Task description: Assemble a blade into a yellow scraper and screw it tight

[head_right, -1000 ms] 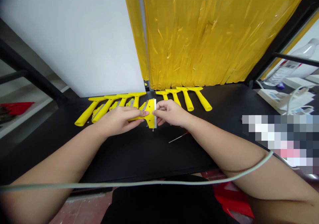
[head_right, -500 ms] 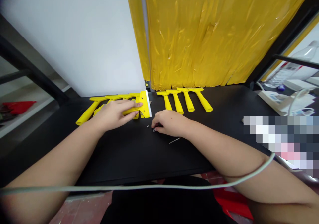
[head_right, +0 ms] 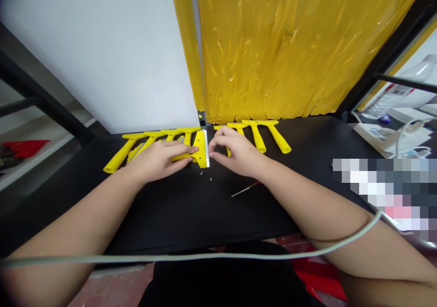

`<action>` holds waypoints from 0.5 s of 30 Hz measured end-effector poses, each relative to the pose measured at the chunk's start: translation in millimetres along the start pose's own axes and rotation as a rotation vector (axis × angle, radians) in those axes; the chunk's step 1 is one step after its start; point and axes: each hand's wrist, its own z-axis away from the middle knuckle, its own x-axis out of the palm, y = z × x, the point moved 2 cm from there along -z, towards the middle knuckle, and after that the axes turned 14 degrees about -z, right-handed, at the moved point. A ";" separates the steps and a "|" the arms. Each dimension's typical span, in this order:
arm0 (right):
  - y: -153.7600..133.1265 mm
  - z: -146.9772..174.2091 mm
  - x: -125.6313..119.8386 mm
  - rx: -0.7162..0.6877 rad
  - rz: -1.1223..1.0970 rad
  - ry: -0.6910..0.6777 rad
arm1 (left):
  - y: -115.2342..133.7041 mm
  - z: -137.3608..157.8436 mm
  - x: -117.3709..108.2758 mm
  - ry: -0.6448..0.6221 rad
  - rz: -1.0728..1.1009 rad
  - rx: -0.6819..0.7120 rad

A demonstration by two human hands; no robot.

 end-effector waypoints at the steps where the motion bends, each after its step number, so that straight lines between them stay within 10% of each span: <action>1: 4.0 -0.3 -0.6 0.005 -0.015 0.077 | 3.2 -0.4 -0.3 0.002 0.011 0.021; 15: 19.5 -1.6 19.0 0.343 -0.529 0.162 | 27.2 -3.4 3.8 -0.012 0.016 0.153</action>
